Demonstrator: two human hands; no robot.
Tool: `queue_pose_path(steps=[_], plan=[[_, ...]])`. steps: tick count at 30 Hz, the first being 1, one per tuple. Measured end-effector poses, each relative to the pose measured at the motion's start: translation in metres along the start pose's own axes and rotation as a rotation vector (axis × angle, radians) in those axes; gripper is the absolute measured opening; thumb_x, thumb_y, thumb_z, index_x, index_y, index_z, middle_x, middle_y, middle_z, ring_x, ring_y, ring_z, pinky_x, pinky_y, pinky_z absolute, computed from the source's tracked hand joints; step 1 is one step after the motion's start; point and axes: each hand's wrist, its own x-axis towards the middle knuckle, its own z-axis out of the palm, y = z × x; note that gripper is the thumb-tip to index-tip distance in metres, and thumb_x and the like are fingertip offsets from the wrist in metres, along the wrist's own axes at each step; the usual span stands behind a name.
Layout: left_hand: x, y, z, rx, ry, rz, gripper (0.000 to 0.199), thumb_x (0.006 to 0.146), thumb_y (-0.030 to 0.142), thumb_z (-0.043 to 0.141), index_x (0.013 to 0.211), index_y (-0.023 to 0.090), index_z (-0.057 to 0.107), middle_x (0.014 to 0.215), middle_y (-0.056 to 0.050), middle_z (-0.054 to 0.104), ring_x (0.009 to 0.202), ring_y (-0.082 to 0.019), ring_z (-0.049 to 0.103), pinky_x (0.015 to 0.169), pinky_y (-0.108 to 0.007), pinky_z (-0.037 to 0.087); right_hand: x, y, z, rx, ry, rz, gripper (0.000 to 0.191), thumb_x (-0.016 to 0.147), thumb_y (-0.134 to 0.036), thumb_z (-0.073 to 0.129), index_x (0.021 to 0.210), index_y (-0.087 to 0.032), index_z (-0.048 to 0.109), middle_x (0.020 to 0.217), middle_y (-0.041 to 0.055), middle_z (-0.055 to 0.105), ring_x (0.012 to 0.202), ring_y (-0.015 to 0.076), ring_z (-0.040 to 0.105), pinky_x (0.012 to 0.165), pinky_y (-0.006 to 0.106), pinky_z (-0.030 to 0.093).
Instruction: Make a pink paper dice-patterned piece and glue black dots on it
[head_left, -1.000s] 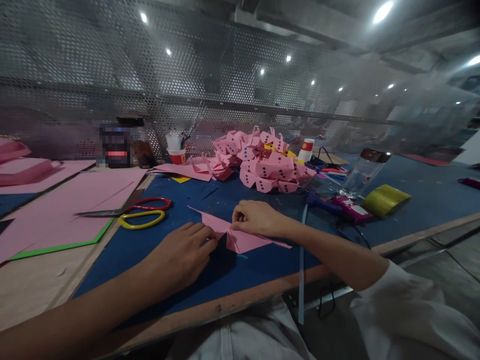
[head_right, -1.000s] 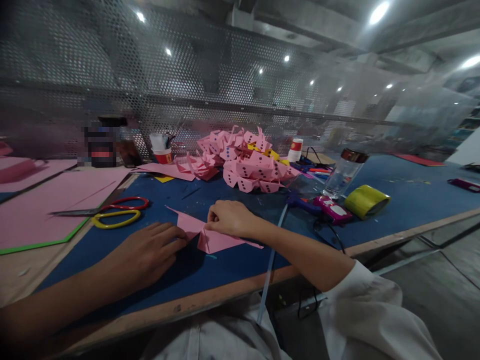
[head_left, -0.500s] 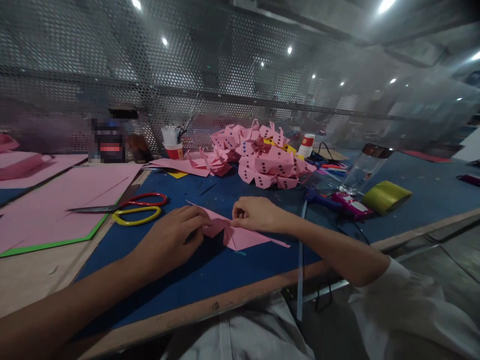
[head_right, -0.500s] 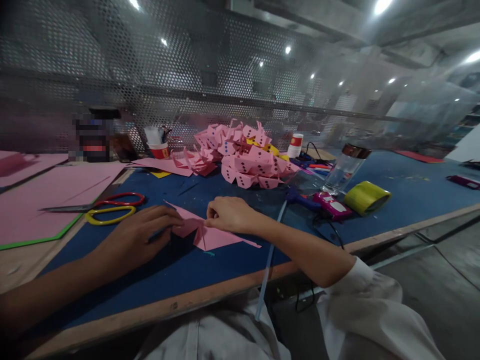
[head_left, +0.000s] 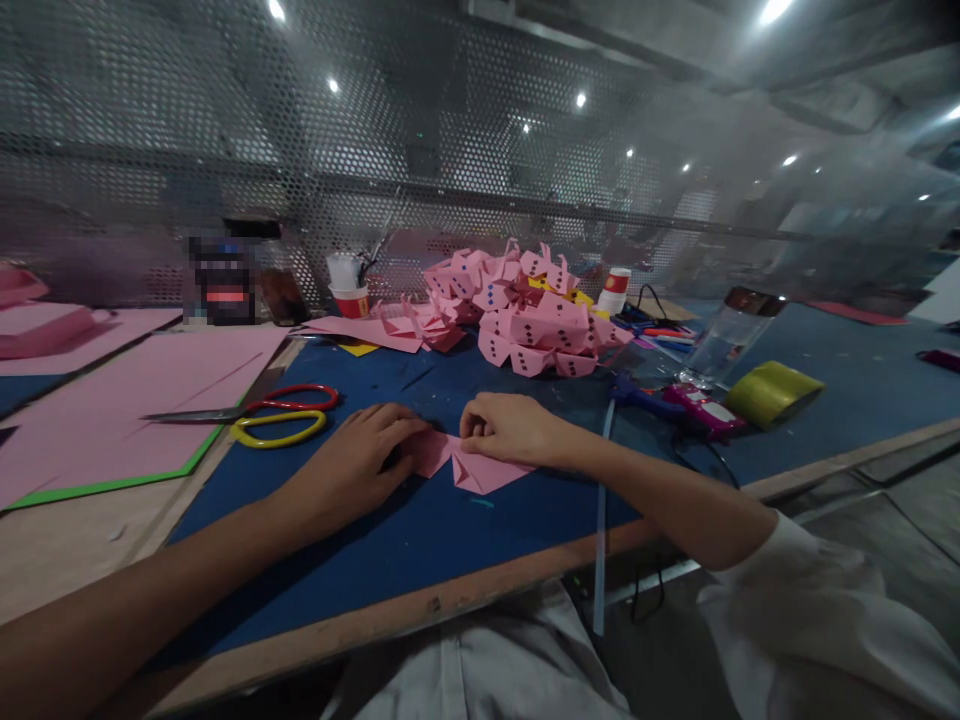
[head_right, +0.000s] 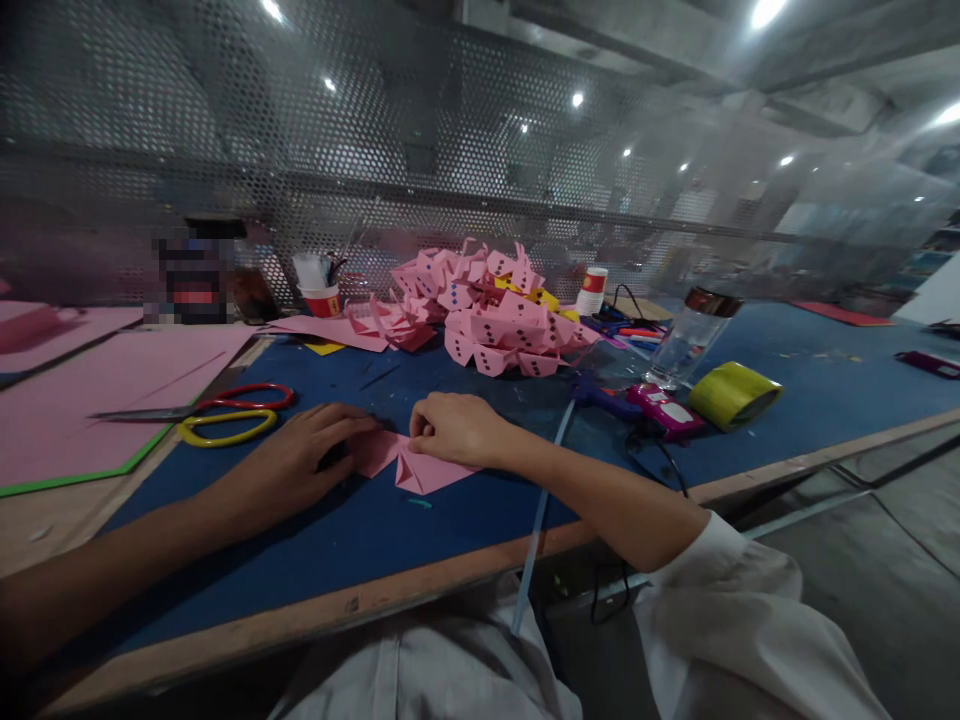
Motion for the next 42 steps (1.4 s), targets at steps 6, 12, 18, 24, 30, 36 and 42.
queue_pose_path(steps=[6,12,18,24,30,36,42], plan=[[0.000,0.001,-0.002,-0.053,0.052,-0.032,0.036,0.085,0.020,0.057,0.120,0.019,0.062,0.113,-0.010,0.062,0.104,-0.026,0.058,0.092,-0.041,0.047,0.002,0.002,0.001,-0.017,-0.004,0.005,0.017,0.083,-0.035,0.069,0.090,-0.019,0.070,0.092,0.0029,0.068,0.077,0.0136,0.062,0.064,0.023,0.038],[0.000,0.001,0.000,-0.084,0.070,-0.053,0.038,0.084,0.020,0.057,0.123,0.020,0.062,0.115,-0.009,0.063,0.105,-0.026,0.059,0.094,-0.041,0.045,0.004,0.002,0.001,0.081,-0.007,0.046,0.011,0.080,-0.027,0.069,0.087,-0.019,0.068,0.087,0.0008,0.069,0.074,0.0131,0.062,0.062,0.023,0.036],[0.003,-0.006,0.000,-0.025,0.071,-0.142,0.027,0.089,0.021,0.049,0.106,0.022,0.069,0.102,-0.007,0.070,0.097,-0.026,0.060,0.088,-0.040,0.045,0.002,-0.001,-0.003,0.196,0.047,0.026,0.008,0.083,-0.025,0.066,0.089,-0.019,0.067,0.084,-0.0006,0.070,0.075,0.0119,0.061,0.064,0.022,0.036],[0.003,-0.006,-0.008,-0.126,0.093,-0.234,0.024,0.092,0.030,0.047,0.097,0.022,0.070,0.100,-0.005,0.072,0.095,-0.025,0.064,0.080,-0.035,0.046,0.004,0.004,-0.006,0.123,0.049,0.031,0.012,0.087,-0.027,0.064,0.090,-0.019,0.071,0.088,0.0013,0.072,0.078,0.0133,0.062,0.064,0.023,0.036],[0.003,-0.007,-0.011,-0.145,0.073,-0.328,0.024,0.089,0.034,0.049,0.095,0.024,0.070,0.099,-0.004,0.075,0.090,-0.025,0.066,0.077,-0.034,0.047,0.006,0.010,-0.006,0.078,0.073,0.040,0.016,0.088,-0.034,0.064,0.086,-0.020,0.072,0.088,0.0012,0.072,0.078,0.0133,0.062,0.063,0.023,0.034],[0.004,-0.007,-0.015,-0.222,0.056,-0.393,0.025,0.090,0.037,0.051,0.094,0.022,0.071,0.097,-0.006,0.076,0.089,-0.025,0.068,0.077,-0.035,0.048,0.007,0.015,-0.009,0.087,0.098,0.073,0.019,0.088,-0.037,0.064,0.085,-0.019,0.072,0.084,0.0010,0.071,0.076,0.0135,0.061,0.062,0.023,0.033],[0.004,-0.004,-0.019,-0.227,0.025,-0.426,0.026,0.091,0.035,0.049,0.095,0.021,0.072,0.098,-0.007,0.077,0.091,-0.028,0.069,0.077,-0.036,0.048,0.008,0.017,-0.010,0.072,0.089,0.075,0.019,0.089,-0.036,0.064,0.086,-0.019,0.072,0.086,0.0010,0.072,0.077,0.0134,0.061,0.063,0.024,0.033]])
